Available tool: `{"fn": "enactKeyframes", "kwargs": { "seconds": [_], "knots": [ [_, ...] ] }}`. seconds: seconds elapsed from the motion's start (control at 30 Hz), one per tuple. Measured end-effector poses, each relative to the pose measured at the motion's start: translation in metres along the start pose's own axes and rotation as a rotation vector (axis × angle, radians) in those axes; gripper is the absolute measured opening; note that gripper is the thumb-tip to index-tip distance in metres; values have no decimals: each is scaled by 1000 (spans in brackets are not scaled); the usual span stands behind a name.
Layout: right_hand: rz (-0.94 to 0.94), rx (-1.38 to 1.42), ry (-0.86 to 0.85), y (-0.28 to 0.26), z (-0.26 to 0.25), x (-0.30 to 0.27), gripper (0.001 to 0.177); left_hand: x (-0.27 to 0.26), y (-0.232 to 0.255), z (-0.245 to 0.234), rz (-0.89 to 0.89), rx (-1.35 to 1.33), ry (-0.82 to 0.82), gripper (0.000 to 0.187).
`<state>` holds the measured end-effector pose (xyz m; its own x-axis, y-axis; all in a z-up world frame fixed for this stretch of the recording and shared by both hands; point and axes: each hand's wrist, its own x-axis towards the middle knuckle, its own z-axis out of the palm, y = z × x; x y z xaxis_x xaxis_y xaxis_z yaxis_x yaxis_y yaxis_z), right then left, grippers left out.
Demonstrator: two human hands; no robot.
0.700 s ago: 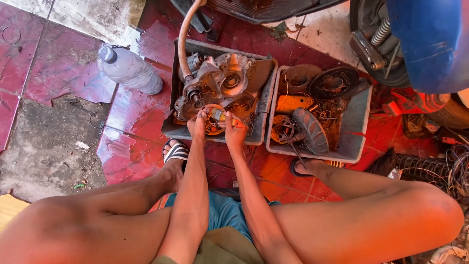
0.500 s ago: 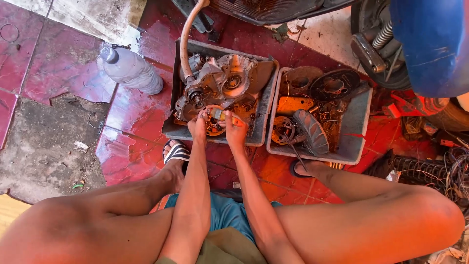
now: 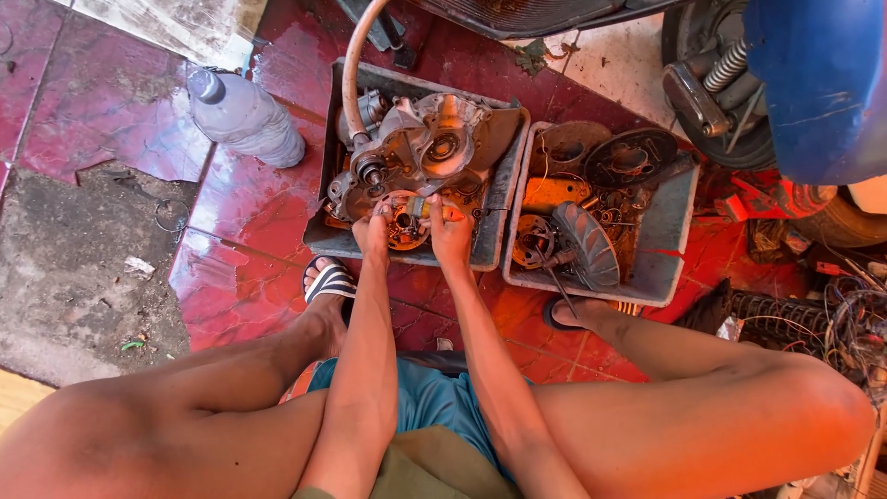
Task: The person sits cross-legged on the floor and uses a brush to scrub a greasy mechanical part held in their left hand. They repeatedly dip the brush into a container of liquid and scrub the part's surfaces, rotating it to clean different areas.
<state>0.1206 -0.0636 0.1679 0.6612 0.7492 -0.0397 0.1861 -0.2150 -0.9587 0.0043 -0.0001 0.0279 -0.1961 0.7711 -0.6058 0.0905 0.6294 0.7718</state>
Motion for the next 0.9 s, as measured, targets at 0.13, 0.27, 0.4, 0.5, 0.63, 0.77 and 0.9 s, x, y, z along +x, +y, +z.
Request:
{"fn": "enactKeyframes", "kwargs": {
  "seconds": [0.13, 0.27, 0.4, 0.5, 0.63, 0.77, 0.9],
  "knots": [
    [7, 51, -35, -1, 5, -2, 35, 1, -1, -1, -19, -30, -19, 50],
    [43, 16, -68, -3, 8, -8, 35, -12, 11, -5, -28, -52, -20, 45],
    [74, -85, -128, 2, 7, -5, 38, 16, -26, 0, -38, -77, -2, 41],
    [51, 1, -96, -14, 6, -4, 37, -16, 11, -10, -63, -70, -11, 49],
    [73, -34, -125, -9, 7, -6, 32, -11, 6, -6, -95, -62, -14, 50],
    [32, -46, -168, -6, 5, -6, 35, -14, 18, -10, -109, -101, -22, 51],
    [-1, -39, -152, -19, -2, -9, 36, -21, 30, -8, -129, -95, -37, 61]
  ]
}}
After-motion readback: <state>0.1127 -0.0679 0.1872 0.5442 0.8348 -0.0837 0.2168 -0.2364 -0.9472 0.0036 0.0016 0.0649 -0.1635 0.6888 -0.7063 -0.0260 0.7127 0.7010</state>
